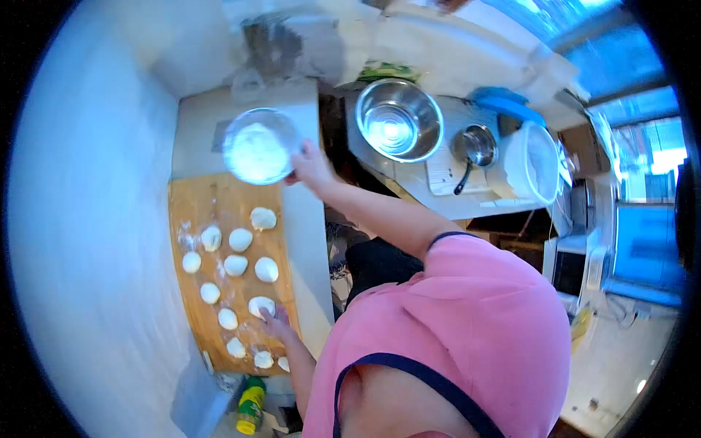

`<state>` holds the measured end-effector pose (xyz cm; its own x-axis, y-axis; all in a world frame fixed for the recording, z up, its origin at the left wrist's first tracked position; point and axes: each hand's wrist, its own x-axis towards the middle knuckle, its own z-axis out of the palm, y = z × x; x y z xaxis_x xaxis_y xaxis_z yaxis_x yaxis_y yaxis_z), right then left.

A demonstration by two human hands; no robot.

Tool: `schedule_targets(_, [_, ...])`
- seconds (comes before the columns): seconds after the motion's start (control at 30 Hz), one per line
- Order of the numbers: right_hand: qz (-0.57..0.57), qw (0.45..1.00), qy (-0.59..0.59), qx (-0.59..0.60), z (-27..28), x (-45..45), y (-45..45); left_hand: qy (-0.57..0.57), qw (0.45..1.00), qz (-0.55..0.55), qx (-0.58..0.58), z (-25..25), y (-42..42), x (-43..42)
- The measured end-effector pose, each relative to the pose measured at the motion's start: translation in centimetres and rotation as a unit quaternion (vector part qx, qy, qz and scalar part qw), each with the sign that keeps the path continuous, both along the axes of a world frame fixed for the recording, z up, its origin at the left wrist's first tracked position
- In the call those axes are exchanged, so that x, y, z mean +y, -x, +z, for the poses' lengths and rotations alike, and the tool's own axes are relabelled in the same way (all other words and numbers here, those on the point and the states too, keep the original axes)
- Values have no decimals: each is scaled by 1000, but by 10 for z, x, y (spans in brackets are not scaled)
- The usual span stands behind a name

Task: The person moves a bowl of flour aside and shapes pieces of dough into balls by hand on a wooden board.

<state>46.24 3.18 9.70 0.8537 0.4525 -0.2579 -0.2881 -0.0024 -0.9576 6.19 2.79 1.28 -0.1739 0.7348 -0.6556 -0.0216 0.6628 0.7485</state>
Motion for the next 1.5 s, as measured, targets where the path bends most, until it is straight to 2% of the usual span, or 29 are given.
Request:
schedule_targets(0.07, [-51,996,32,61,62,-92,-25,2,1000,-11,13,-11,7,3])
schedule_targets(0.1, [-154,982,-62,90,57,-127,-36,3,1000,0,29,-17,9,5])
schedule_targets(0.17, [-169,985,26,-8,69,-210,-63,10,1000,-23,12,-11,10,5])
schedule_targets(0.23, [-274,958,74,-30,86,-276,-79,12,1000,-24,10,-14,8,9])
schedule_targets(0.27, [-320,942,98,-38,64,-319,-101,19,999,-40,25,-16,9,9])
schedule_targets(0.3, [-360,926,111,-35,78,-348,-105,17,998,-51,23,-16,9,11])
schedule_targets(0.33, [-423,889,152,-83,58,-392,-120,26,998,-45,22,-14,10,10])
schedule_targets(0.4, [-528,843,66,-74,66,-456,-130,36,998,-36,23,-8,9,6])
schedule_targets(0.47, [-621,774,71,-101,75,-512,-133,20,998,-43,33,-2,7,-1])
schedule_targets(0.53, [-675,720,137,-86,76,-562,-135,19,998,-60,27,-5,14,2])
schedule_targets(0.63, [-697,699,158,-32,72,-611,-139,14,997,-71,13,-5,16,4])
schedule_targets(0.7, [-691,682,239,13,62,-631,-143,13,998,-68,5,2,11,1])
schedule_targets(0.73, [-707,664,237,52,58,-634,-149,0,997,-73,7,6,7,-2])
schedule_targets(0.83, [-720,667,181,60,33,-645,-168,-8,996,-85,3,-6,12,5])
schedule_targets(0.87, [-694,707,137,-20,8,-661,-176,-1,996,-92,-6,-11,20,11])
schedule_targets(0.9, [-662,723,189,-65,3,-672,-183,-9,996,-92,-1,-9,19,9])
schedule_targets(0.97, [-601,738,237,-195,29,-560,-173,2,999,-50,-16,-21,33,3])
schedule_targets(1.0, [-511,826,140,-193,32,-516,-166,-62,991,-109,-41,-34,47,-6])
schedule_targets(1.03, [-426,870,129,-211,56,-436,-140,-113,982,-115,-96,-36,50,-19])
schedule_targets(1.07, [-273,933,122,-198,59,-395,-110,-80,996,-44,-12,-15,33,-35])
schedule_targets(1.13, [-60,982,95,-151,39,-269,-36,-108,989,-105,18,-14,29,-40])
schedule_targets(1.17, [45,999,7,17,45,-212,15,-107,986,-116,50,-25,14,-31])
schedule_targets(1.2, [270,930,123,-215,49,-143,89,-120,981,-151,14,-19,-6,-15])
schedule_targets(1.23, [373,903,161,-136,16,-108,129,-121,985,-122,14,-20,-3,-19])
schedule_targets(1.27, [434,888,97,-115,-1,-73,173,-157,978,-140,12,-23,3,-18])
schedule_targets(1.3, [492,859,93,-111,6,-37,215,-191,969,-158,13,-24,11,-18])
schedule_targets(1.37, [570,739,-20,-358,-30,15,234,-191,977,-90,-11,2,-17,-14])
schedule_targets(1.43, [618,707,-28,-343,-36,21,265,-187,982,-26,-34,-7,-13,-25])
schedule_targets(1.5, [657,678,-31,-326,-47,18,300,-292,951,99,-39,-37,1,-34])
